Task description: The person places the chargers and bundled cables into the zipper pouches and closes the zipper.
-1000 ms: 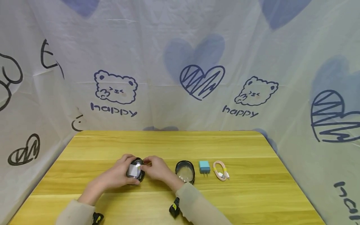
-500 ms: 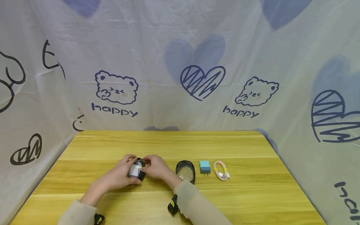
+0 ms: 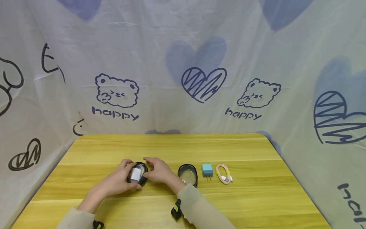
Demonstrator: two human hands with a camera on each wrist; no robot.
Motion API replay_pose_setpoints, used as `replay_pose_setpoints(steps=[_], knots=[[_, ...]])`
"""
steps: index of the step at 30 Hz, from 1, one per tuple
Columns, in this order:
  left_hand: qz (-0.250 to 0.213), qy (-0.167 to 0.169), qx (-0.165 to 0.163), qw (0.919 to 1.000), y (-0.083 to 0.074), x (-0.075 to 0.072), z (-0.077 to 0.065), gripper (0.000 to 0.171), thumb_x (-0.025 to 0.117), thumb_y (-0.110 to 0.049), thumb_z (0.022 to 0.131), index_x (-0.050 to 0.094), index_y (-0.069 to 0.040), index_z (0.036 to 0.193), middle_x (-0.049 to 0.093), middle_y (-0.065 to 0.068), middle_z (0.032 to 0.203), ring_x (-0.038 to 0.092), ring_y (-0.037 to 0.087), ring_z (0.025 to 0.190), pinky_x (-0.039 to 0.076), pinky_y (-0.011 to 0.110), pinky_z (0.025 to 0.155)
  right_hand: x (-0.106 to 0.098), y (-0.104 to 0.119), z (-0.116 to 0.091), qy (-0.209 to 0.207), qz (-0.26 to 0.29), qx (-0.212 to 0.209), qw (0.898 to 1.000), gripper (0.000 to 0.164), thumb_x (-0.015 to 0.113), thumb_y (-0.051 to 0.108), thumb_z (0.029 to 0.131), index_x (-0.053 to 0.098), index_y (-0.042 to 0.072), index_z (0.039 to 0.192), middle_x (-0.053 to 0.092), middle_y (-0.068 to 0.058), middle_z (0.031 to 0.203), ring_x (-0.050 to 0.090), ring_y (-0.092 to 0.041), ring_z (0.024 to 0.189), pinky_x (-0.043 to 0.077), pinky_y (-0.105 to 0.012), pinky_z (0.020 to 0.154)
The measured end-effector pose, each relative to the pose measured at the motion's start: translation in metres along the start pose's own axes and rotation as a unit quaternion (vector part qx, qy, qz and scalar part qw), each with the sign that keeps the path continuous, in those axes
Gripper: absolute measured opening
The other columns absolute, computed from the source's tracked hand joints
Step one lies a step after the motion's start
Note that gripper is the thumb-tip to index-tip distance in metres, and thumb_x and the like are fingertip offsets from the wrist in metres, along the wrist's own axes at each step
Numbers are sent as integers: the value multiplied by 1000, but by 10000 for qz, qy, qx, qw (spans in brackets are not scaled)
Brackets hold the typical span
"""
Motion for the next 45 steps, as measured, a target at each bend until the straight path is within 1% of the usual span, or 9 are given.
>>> replay_pose_setpoints(steps=[6, 13, 17, 22, 26, 33, 38, 42, 45], knots=[[196, -319, -77, 9993, 4, -6, -2, 85, 93, -42, 77, 57, 5, 139, 48, 20, 124, 52, 32, 107, 56, 51, 86, 1, 2, -1, 68, -260, -123, 9996, 61, 79, 16, 92, 59, 18, 149, 62, -6, 144, 58, -19, 128, 51, -33, 104], [261, -253, 85, 9993, 5, -10, -3, 74, 93, -29, 79, 60, 8, 135, 53, 20, 123, 55, 33, 108, 55, 54, 91, -5, 4, -8, -142, -518, -209, 9983, 56, 83, 23, 90, 64, 13, 142, 63, -9, 139, 59, -23, 127, 50, -36, 107], [238, -183, 194, 9994, 1, -11, -4, 64, 90, -18, 82, 62, 8, 133, 56, 21, 127, 56, 38, 115, 52, 59, 98, -8, 3, -14, -206, -477, -177, 9985, 54, 81, 23, 91, 64, 10, 141, 64, -8, 128, 61, -18, 110, 52, -30, 95], [265, -130, 418, 9987, -8, -11, -3, 53, 82, -1, 85, 63, 9, 133, 56, 24, 136, 54, 46, 124, 48, 62, 104, -10, 0, -23, -273, -277, -197, 9990, 56, 81, 21, 90, 64, 4, 140, 61, -7, 107, 52, -11, 85, 47, -23, 75], [195, -115, 515, 9984, -14, -8, 2, 53, 81, 0, 86, 61, 11, 133, 55, 28, 138, 56, 46, 123, 50, 61, 103, -10, -2, -31, -381, -144, -235, 9989, 56, 80, 21, 88, 64, 0, 137, 60, -6, 102, 53, -10, 84, 46, -21, 73], [-101, -46, 435, 9990, -17, -6, 18, 53, 87, -1, 78, 66, 8, 127, 62, 27, 133, 62, 43, 117, 52, 59, 100, -10, -7, -45, -450, 694, -97, 9965, 57, 80, 17, 87, 61, -9, 133, 65, -8, 102, 61, -9, 86, 53, -21, 76], [-337, 115, 384, 9986, -15, -6, 28, 54, 86, 6, 73, 67, 2, 123, 65, 23, 129, 63, 40, 114, 51, 60, 101, -13, -15, -45, -658, 1218, 303, 9899, 46, 75, 14, 92, 60, -5, 131, 66, -6, 106, 66, -15, 94, 56, -28, 84], [-529, 198, 391, 9976, -11, -1, 29, 53, 87, 7, 72, 67, 0, 121, 65, 20, 127, 62, 39, 116, 50, 60, 102, -17, -18, -42, -986, 1683, 568, 9792, 32, 63, 4, 96, 62, -2, 127, 68, -8, 107, 66, -19, 93, 58, -32, 83], [-678, 256, 465, 9963, -9, 4, 28, 49, 87, 6, 72, 68, -2, 116, 65, 19, 129, 61, 41, 119, 48, 61, 105, -16, -22, -40, -1084, 2112, 717, 9688, 38, 55, -6, 90, 63, -5, 127, 68, -11, 107, 65, -17, 87, 60, -32, 78]])
Point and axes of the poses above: each hand's wrist, its own z-axis towards the middle knuckle, its own x-axis out of the palm, y = z × x, the point moved 7 cm from there along z, towards the middle knuckle
